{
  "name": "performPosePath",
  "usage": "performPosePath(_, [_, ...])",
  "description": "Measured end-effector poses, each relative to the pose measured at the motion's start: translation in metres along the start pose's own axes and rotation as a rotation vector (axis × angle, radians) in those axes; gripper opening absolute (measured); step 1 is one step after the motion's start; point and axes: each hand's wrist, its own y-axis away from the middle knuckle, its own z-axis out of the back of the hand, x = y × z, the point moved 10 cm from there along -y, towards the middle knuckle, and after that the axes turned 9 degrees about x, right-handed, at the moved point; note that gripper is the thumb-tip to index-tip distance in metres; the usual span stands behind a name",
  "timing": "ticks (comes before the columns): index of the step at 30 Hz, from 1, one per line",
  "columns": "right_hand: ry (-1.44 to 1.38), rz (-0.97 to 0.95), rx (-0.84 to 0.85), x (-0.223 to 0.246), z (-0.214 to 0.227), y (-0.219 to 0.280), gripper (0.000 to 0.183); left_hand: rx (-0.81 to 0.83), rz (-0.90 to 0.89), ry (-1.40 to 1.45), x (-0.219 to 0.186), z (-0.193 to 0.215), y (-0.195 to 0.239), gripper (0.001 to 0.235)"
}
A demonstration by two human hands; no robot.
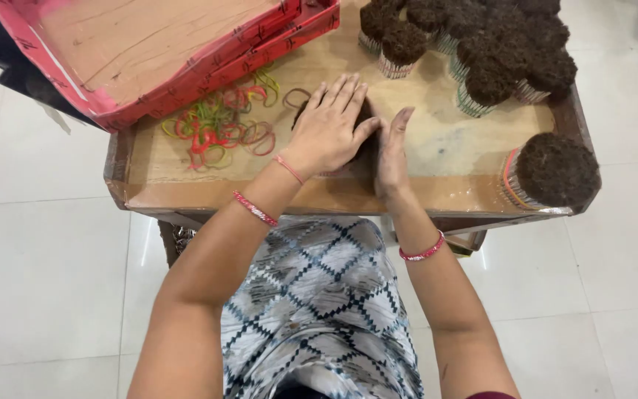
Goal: The person repeatedly picks up bundles of incense sticks, wraps them with rubber bands, and places them on a tray. The person handles the bundles one at a time, securing each with a rubber band before moving to the next.
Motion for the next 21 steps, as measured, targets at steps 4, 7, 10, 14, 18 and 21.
performPosePath(4, [-0.052, -0.027, 0.011, -0.006, 0.001, -0.001, 0.105, -0.014, 0.069, 0.096, -0.004, 0.037, 0.011, 0.068])
performPosePath(7, [-0.015, -0.007, 0.033, -0.003, -0.006, -0.005, 0.106, -0.018, 0.134, 0.056, -0.007, 0.035, 0.024, 0.070])
performPosePath(10, [0.011, -0.026, 0.009, 0.004, -0.004, -0.017, 0.107, 0.058, 0.151, 0.066, 0.001, 0.028, 0.032, 0.068])
performPosePath(14, [0.070, -0.118, -0.063, -0.005, 0.005, -0.021, 0.105, -0.418, 0.287, 0.590, 0.035, 0.025, 0.070, 0.057])
performPosePath(18, [0.162, -0.079, -0.032, -0.013, -0.015, 0.000, 0.100, -0.514, 0.413, 1.146, 0.083, -0.052, 0.070, 0.058])
performPosePath(21, [0.233, -0.045, -0.054, 0.008, -0.015, 0.032, 0.098, -0.382, 0.327, 1.267, 0.124, -0.069, 0.031, 0.057])
